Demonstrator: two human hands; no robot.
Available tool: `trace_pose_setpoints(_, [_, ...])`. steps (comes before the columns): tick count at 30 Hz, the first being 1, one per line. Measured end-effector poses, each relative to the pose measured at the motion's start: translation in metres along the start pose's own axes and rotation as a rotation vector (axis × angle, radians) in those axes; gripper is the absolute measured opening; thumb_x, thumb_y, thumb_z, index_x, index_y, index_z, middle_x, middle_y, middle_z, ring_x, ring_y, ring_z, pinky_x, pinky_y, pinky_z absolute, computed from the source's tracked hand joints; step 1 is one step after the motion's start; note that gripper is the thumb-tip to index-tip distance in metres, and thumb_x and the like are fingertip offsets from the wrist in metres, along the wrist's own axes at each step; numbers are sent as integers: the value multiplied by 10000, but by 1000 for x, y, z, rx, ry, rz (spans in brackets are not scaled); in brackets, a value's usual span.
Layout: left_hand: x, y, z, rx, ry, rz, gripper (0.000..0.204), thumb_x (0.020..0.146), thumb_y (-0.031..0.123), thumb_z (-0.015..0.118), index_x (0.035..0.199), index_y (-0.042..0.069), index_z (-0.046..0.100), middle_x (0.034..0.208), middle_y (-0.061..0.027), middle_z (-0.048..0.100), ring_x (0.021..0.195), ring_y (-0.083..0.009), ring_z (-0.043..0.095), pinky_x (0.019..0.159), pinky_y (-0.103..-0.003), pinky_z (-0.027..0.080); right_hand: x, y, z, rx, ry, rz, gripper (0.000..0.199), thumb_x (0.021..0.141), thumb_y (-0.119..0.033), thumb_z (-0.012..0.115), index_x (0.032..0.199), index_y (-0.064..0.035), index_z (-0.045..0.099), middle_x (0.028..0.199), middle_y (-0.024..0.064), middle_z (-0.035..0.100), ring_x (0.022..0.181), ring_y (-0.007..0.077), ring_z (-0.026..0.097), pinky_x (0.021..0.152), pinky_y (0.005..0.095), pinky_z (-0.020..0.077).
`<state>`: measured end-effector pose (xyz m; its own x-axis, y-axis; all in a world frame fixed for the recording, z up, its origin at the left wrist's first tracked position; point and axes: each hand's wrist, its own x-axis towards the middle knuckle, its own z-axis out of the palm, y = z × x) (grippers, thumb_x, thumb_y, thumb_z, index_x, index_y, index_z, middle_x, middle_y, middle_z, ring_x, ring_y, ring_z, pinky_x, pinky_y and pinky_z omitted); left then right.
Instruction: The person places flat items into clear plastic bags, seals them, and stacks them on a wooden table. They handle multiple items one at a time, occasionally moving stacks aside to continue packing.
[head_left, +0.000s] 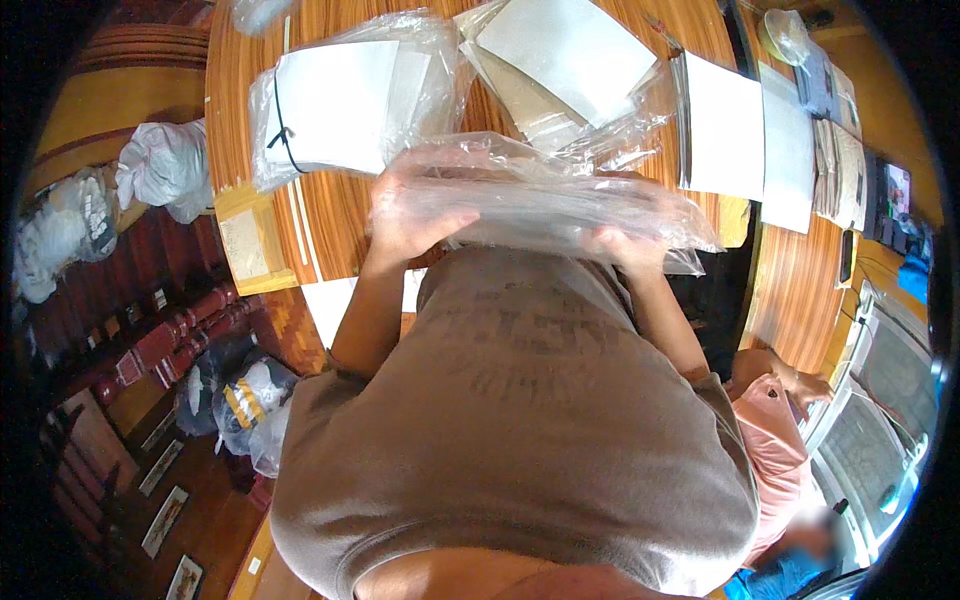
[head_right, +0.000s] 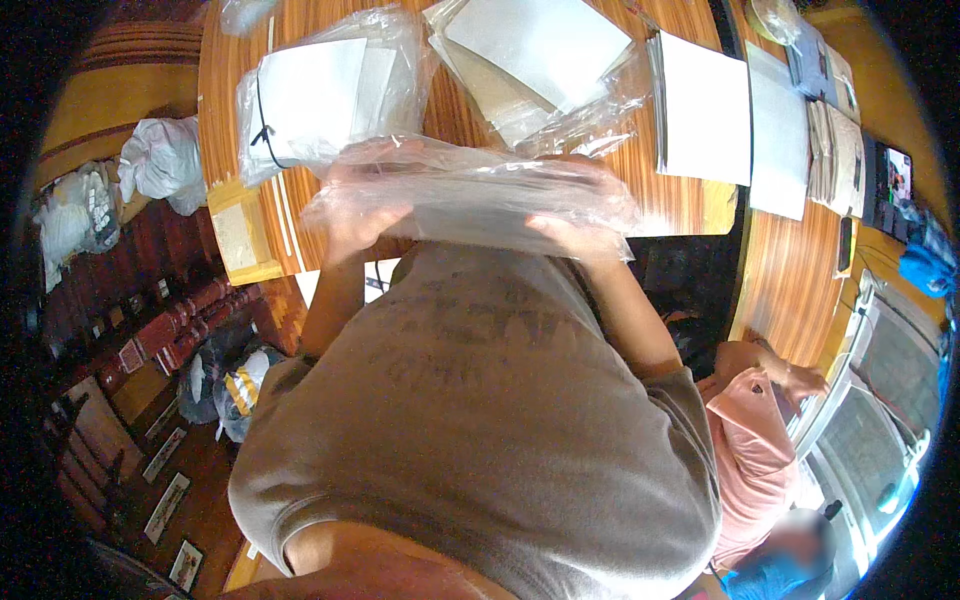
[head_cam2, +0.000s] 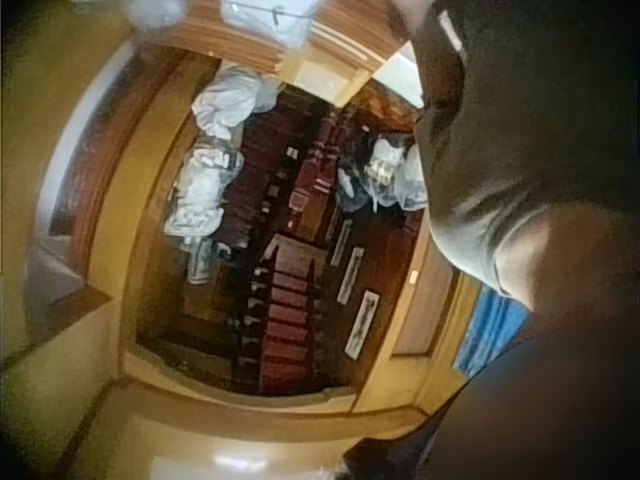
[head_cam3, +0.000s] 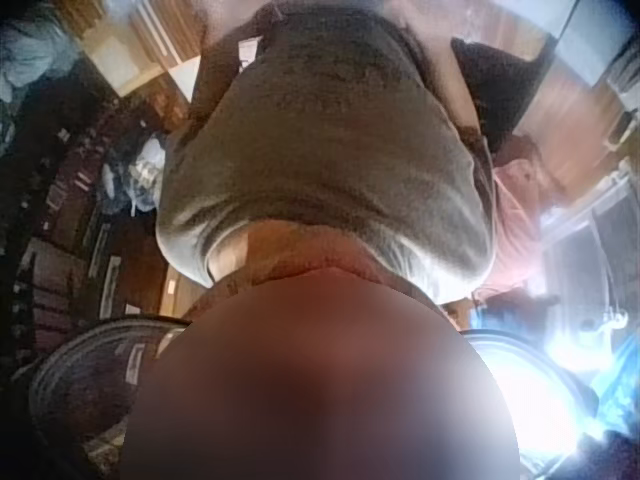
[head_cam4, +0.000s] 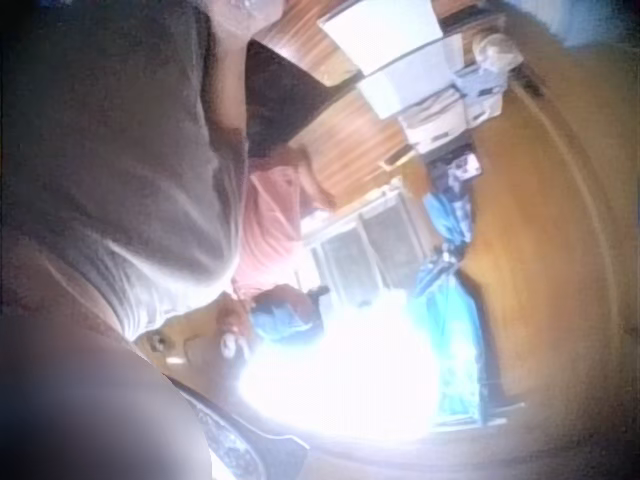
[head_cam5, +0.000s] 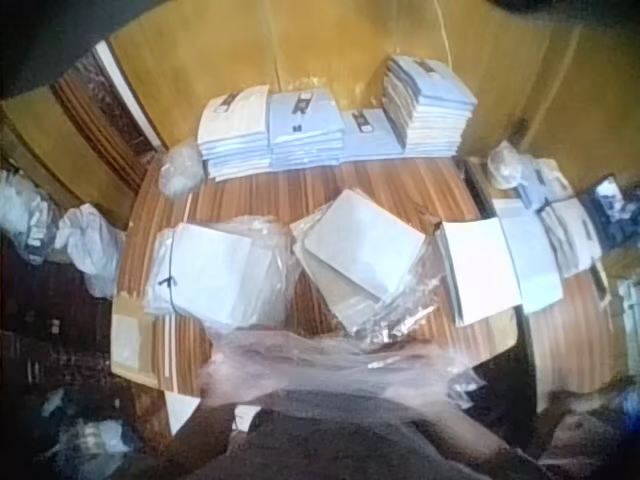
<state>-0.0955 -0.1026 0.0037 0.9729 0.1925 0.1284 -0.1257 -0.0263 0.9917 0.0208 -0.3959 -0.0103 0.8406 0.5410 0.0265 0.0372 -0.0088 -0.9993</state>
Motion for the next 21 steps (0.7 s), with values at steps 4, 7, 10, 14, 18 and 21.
trace_pose_setpoints(4, [7, 29, 15, 65, 80, -96, 383, 807, 130, 838, 1111, -51, 692, 1089, -176, 739, 1031, -257, 704, 910, -383, 563, 6, -26, 18, -78, 36, -30, 427, 760, -181, 881, 1099, 35, 736, 1062, 144, 760, 1006, 219, 714, 936, 364, 559])
trace_pose_setpoints(7, [7, 26, 9, -253, -18, -137, 426, 862, 114, 768, 1223, -61, 627, 1205, -191, 699, 1110, -240, 680, 980, -389, 543, 2, -36, 18, -224, 132, 71, 315, 817, -214, 836, 1056, -20, 769, 1060, 107, 769, 1002, 216, 719, 934, 353, 549])
trace_pose_setpoints(10, [0, 7, -2, -777, -15, -111, 473, 919, 171, 714, 1299, -74, 576, 1276, -221, 658, 1139, -269, 663, 998, -428, 534, 9, -62, 14, -188, 29, -34, 231, 858, -162, 790, 1054, -40, 776, 1064, 89, 770, 1017, 230, 715, 946, 364, 537])
trace_pose_setpoints(14, [-9, 11, -12, -836, 15, -78, 493, 898, 158, 738, 1301, -75, 575, 1274, -220, 656, 1132, -263, 664, 991, -419, 539, 18, -99, 6, -185, -45, -166, 181, 893, -112, 741, 1041, -11, 768, 1058, 126, 765, 1066, 261, 702, 968, 400, 531])
trace_pose_setpoints(18, [-9, 41, -21, -809, -23, -39, 515, 877, 146, 762, 1303, -76, 575, 1272, -218, 654, 1126, -257, 664, 983, -410, 544, 22, -124, 6, -115, -115, -231, 187, 923, -120, 713, 1052, 11, 739, 1081, 169, 751, 1125, 323, 677, 989, 449, 523])
trace_pose_setpoints(21, [-4, 52, -23, -775, -40, -29, 533, 861, 137, 780, 1304, -77, 574, 1270, -216, 653, 1121, -252, 664, 978, -403, 548, 26, -126, 9, -90, -54, -277, 254, 929, -175, 714, 1098, 15, 724, 1236, 251, 669, 1169, 367, 650, 1005, 465, 517])
